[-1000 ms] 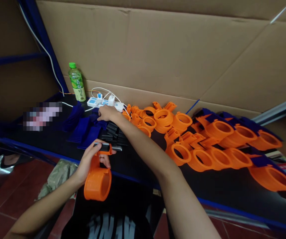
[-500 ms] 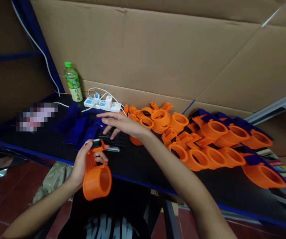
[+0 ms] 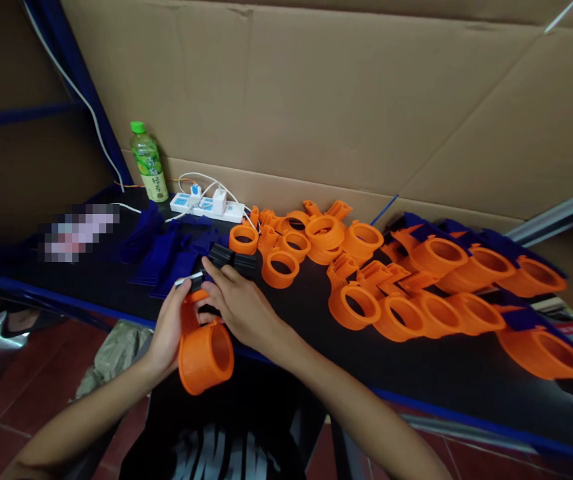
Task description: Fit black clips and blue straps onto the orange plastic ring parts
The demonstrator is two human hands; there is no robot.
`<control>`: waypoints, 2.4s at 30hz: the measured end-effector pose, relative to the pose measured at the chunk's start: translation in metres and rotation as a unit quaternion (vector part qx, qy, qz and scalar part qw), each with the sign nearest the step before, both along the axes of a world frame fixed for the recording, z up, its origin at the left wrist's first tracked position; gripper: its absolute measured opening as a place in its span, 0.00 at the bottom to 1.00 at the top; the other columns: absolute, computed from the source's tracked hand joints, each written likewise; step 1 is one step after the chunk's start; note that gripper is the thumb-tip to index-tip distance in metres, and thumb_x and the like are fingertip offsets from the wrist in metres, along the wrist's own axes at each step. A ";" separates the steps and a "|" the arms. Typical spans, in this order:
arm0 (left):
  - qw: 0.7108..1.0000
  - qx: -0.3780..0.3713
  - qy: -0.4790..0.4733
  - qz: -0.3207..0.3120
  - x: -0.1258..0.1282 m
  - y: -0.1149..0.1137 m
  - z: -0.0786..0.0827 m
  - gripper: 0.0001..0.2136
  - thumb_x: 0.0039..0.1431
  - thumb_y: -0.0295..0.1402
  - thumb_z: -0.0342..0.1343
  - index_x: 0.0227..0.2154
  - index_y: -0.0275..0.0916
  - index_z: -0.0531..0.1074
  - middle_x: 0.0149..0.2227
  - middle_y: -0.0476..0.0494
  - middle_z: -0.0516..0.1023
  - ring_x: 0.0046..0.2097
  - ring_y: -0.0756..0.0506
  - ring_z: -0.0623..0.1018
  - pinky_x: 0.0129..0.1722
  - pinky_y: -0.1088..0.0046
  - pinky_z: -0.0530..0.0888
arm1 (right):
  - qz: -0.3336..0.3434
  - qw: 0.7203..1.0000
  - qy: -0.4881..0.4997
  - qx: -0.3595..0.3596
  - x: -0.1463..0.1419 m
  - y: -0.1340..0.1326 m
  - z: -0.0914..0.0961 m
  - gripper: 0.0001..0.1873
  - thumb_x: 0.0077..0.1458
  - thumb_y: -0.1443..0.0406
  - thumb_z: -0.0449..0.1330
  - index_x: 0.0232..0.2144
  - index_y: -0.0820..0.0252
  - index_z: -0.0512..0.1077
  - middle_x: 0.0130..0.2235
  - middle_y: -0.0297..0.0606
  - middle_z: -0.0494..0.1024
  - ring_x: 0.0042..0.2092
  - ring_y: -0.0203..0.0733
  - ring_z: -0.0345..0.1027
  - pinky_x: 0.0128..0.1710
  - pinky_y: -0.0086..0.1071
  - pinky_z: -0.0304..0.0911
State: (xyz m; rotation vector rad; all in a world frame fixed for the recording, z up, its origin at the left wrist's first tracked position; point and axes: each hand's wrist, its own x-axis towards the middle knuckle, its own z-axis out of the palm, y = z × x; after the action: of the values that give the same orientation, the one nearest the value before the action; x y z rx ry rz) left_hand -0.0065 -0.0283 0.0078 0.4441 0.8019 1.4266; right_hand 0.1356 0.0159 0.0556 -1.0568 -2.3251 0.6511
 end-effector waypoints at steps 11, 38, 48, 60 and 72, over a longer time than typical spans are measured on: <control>0.991 -0.053 0.011 -0.124 -0.012 -0.002 0.006 0.22 0.60 0.51 0.57 0.42 0.36 0.68 0.24 0.44 0.78 0.22 0.43 0.79 0.24 0.66 0.79 | 0.105 0.993 0.042 -0.033 0.032 0.012 0.005 0.25 0.64 0.60 0.61 0.62 0.50 0.68 0.41 0.37 0.78 0.40 0.37 0.73 0.44 0.31 0.70; 0.963 0.133 0.051 -0.228 -0.024 -0.020 0.003 0.17 0.59 0.38 0.59 0.50 0.41 0.70 0.38 0.42 0.79 0.31 0.41 0.82 0.33 0.59 0.81 | 0.048 0.991 0.098 -0.072 0.040 -0.029 0.024 0.18 0.53 0.60 0.70 0.46 0.55 0.75 0.35 0.33 0.77 0.34 0.35 0.71 0.34 0.27 0.68; 0.887 0.214 0.387 -0.135 -0.026 -0.021 0.025 0.22 0.52 0.37 0.69 0.51 0.43 0.76 0.47 0.40 0.76 0.48 0.38 0.77 0.44 0.69 0.75 | 0.012 1.000 -0.004 -0.013 0.043 -0.047 0.046 0.18 0.55 0.61 0.69 0.47 0.49 0.72 0.36 0.34 0.77 0.34 0.38 0.72 0.32 0.30 0.67; 0.910 0.193 0.309 -0.199 -0.026 -0.011 0.022 0.09 0.58 0.38 0.65 0.34 0.38 0.74 0.31 0.48 0.73 0.35 0.46 0.72 0.38 0.72 0.68 | -0.003 0.998 -0.064 -0.010 -0.028 0.045 0.050 0.25 0.69 0.50 0.49 0.34 0.61 0.75 0.27 0.35 0.75 0.28 0.35 0.67 0.30 0.29 0.58; 0.915 0.173 0.299 -0.210 -0.029 -0.008 0.016 0.13 0.57 0.41 0.65 0.38 0.36 0.77 0.34 0.45 0.76 0.38 0.44 0.74 0.40 0.72 0.70 | -0.026 0.976 -0.210 0.046 -0.129 0.105 0.020 0.13 0.61 0.62 0.58 0.34 0.69 0.78 0.31 0.41 0.78 0.35 0.39 0.74 0.35 0.29 0.61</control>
State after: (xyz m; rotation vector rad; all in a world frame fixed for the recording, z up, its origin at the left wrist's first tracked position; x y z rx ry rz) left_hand -0.0353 -0.0361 0.0236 1.2926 0.8629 1.0215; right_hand 0.0065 0.1211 0.0757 -1.3091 -2.6397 0.3154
